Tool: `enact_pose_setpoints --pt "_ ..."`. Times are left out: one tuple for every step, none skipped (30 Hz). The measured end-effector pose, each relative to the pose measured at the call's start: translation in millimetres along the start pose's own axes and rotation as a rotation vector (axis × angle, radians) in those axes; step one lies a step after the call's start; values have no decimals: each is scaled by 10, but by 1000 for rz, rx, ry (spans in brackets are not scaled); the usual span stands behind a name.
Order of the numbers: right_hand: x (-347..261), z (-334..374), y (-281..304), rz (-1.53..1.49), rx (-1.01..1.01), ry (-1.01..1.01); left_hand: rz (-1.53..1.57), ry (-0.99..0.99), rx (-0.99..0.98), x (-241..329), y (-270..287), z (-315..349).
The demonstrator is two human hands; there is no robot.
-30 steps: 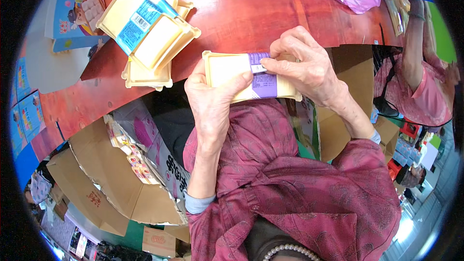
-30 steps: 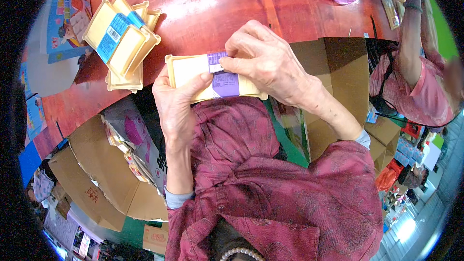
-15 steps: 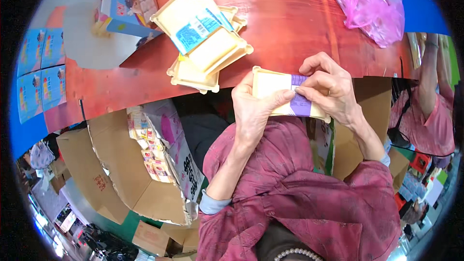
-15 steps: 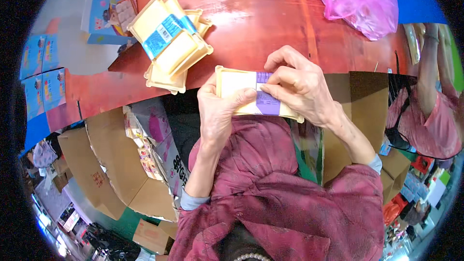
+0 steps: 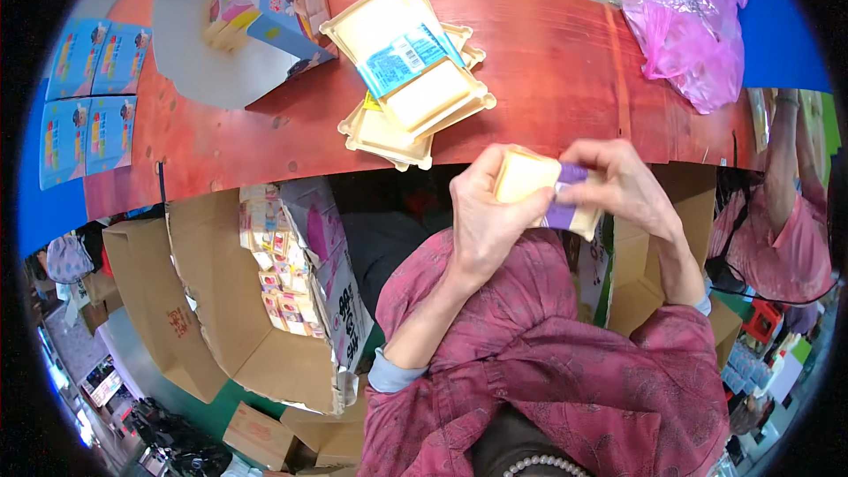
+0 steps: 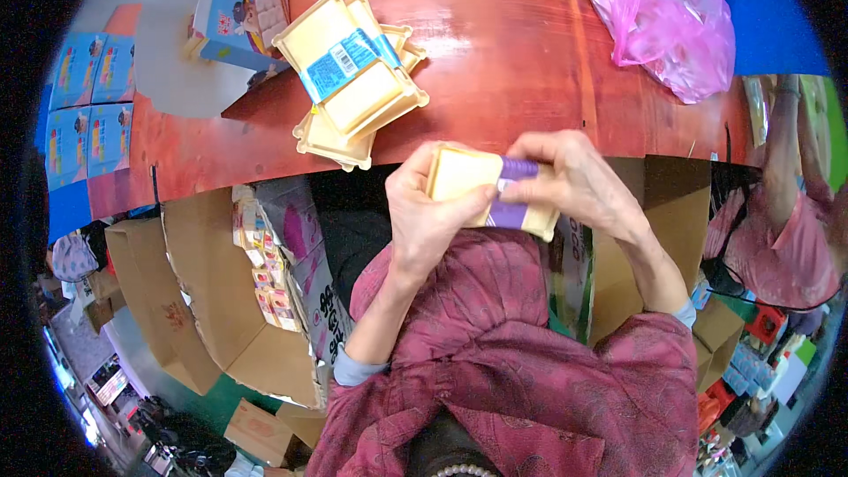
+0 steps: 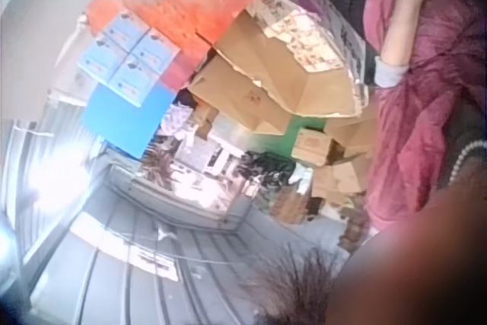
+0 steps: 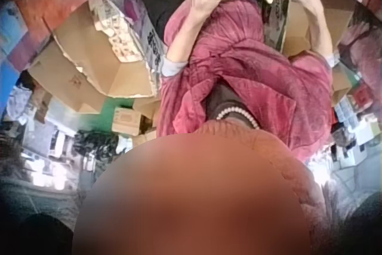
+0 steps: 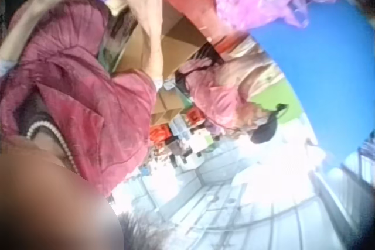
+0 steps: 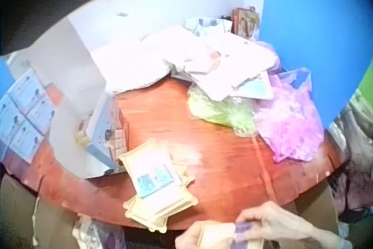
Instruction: Packaging small plastic trays of sweets into boxes and applying labels.
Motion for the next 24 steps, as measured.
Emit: enact_pose_setpoints --pt "6 6 -111 101 -117 -14 -41 -12 -37 41 -22 15" --pt "16 27 -201 204 -225 -25 -73 -14 -51 76 -38 34" --pt "7 32 -204 133 -232 -40 -74 -15 -72 112 -48 34" --pt "-14 32 -195 138 -233 -39 -96 26 -93 115 -47 38" --pt "-38 40 -191 65 -264 -52 -74 -20 -91 203 -54 50" --pt "-80 37 -189 -20 -296 -49 -104 -74 -42 304 -18 70" --pt "-118 24 -110 15 -275 -51 -135 -128 6 410 25 93" --pt "-180 -5 -41 -116 -234 -33 -263 -218 65 552 94 119" --pt "-187 -58 80 -163 -148 -63 -331 -286 155 691 208 171" --pt "-201 -119 192 -224 -68 -71 -403 -345 241 819 330 221" --pt "-181 -188 297 -199 17 -105 -484 -450 371 962 465 255" --pt "-173 -282 337 -234 61 -104 -567 -569 494 1101 574 306" --pt "-211 -374 342 -151 97 -42 -717 -641 498 1185 595 294" --pt "-145 -429 386 -22 201 -91 -871 -725 492 1250 586 272" --pt "-204 -441 423 285 323 -31 -906 -695 426 1200 586 180" --pt "-270 -412 394 346 349 66 -1029 -634 413 1131 591 96" --pt "-483 -338 387 607 513 271 -1037 -637 389 1084 596 23" --pt "-627 -264 336 888 662 374 -1049 -612 366 1023 615 -50" --pt "-703 -257 309 878 682 435 -1051 -613 369 991 647 -88" --pt "-837 -249 288 867 711 542 -971 -584 365 939 713 -133" --pt "-982 -247 265 855 740 646 -892 -538 355 876 781 -171" --pt "-1067 -329 234 854 741 643 -890 -553 354 867 825 -177" --pt "-1178 -427 112 750 608 747 -885 -572 320 860 855 -189" --pt "-1296 -509 -30 638 471 867 -875 -597 295 864 888 -197"
Point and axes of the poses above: each hand's wrist, its own z-axis away from the middle knuckle, its own y-axis out of the back of the hand, x = y × z, the point moved 9 cm from there along -z, towards the middle knuckle, and after that the axes turned 5 degrees about -y, right-handed, at the moved point
